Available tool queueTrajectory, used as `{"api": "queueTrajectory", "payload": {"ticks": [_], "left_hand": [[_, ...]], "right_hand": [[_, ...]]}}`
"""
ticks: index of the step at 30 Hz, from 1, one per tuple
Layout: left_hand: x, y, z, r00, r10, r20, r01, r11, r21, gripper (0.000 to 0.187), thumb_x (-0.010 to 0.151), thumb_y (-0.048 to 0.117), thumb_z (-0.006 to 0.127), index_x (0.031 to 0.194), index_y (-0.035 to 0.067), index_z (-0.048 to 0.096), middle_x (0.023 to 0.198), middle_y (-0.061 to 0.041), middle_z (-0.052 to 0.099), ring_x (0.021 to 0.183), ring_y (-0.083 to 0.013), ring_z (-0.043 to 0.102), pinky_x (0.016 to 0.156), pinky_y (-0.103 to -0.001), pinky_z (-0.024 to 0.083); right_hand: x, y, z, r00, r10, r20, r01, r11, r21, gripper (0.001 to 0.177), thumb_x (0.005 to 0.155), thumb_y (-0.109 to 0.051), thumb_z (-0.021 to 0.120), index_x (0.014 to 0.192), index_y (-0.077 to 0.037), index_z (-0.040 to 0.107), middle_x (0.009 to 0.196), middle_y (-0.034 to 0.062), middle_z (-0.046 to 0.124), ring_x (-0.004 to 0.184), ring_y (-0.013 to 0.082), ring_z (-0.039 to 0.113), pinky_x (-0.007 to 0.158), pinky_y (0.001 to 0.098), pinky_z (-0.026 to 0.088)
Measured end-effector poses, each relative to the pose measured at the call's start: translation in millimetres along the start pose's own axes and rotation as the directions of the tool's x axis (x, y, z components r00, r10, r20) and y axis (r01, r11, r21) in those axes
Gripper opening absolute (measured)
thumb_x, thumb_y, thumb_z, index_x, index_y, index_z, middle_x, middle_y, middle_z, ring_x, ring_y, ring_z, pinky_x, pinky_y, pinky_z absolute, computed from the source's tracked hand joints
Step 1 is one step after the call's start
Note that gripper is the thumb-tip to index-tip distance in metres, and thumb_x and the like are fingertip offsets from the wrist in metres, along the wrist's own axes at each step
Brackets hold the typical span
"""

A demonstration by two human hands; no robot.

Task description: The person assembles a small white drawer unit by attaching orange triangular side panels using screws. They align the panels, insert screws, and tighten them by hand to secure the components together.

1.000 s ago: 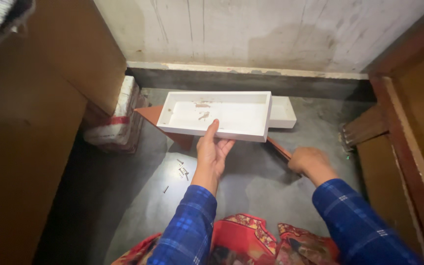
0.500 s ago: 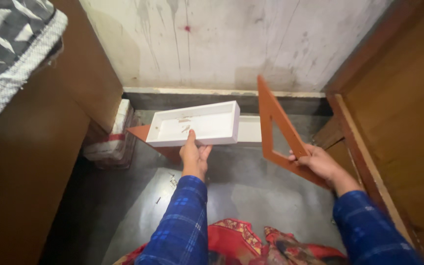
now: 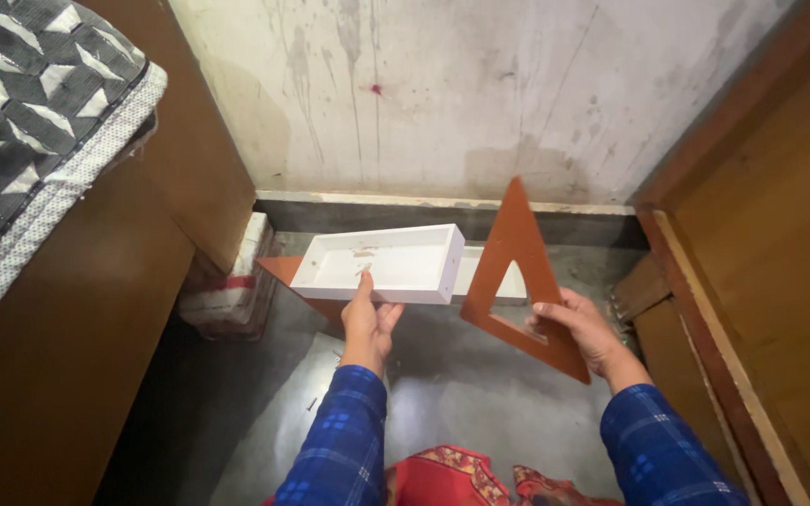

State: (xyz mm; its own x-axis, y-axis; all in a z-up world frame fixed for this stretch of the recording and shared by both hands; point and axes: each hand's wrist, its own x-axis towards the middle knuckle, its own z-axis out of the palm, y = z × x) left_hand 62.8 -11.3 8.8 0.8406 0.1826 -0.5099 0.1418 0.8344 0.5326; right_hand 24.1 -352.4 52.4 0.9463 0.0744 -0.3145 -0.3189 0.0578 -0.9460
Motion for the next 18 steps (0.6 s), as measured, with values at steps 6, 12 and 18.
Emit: {"api": "queueTrajectory", "payload": {"ticks": [6,12,18], "left_hand": [[-8,-6,5,1.000,-0.014,-0.012,0.014,1.000,0.017,0.061,0.095,0.032,0.063,0.145,0.000,0.045,0.140,-0.019,0.055,0.122,-0.0442,0.063,0.098,-0.054,0.057],[-12,-4,6,1.000,-0.007,0.004,0.007,1.000,0.018,0.062,0.096,0.032,0.063,0.145,-0.002,0.044,0.141,-0.021,0.055,0.121,-0.0441,0.064,0.099,-0.055,0.057],[-10,10,5,1.000,-0.013,0.001,0.013,0.999,0.034,0.064,0.097,0.035,0.062,0.146,0.000,0.043,0.144,-0.017,0.054,0.122,-0.0408,0.064,0.102,-0.054,0.053]], "right_hand": [[12,30,18,0.992,-0.087,-0.086,0.085,0.996,-0.023,0.028,0.090,-0.015,0.064,0.117,-0.006,0.065,0.090,0.0032,0.067,0.085,0.0136,0.063,0.079,0.0285,0.049],[22,41,46,0.966,-0.205,-0.157,0.220,0.972,0.087,0.036,0.088,-0.012,0.062,0.124,-0.009,0.059,0.105,0.0030,0.070,0.101,0.0147,0.063,0.089,0.0317,0.049],[18,26,65,0.972,-0.229,-0.052,0.230,0.973,0.009,0.048,0.094,-0.026,0.065,0.138,-0.009,0.057,0.119,0.0022,0.068,0.116,0.0135,0.061,0.102,0.0353,0.044]]}}
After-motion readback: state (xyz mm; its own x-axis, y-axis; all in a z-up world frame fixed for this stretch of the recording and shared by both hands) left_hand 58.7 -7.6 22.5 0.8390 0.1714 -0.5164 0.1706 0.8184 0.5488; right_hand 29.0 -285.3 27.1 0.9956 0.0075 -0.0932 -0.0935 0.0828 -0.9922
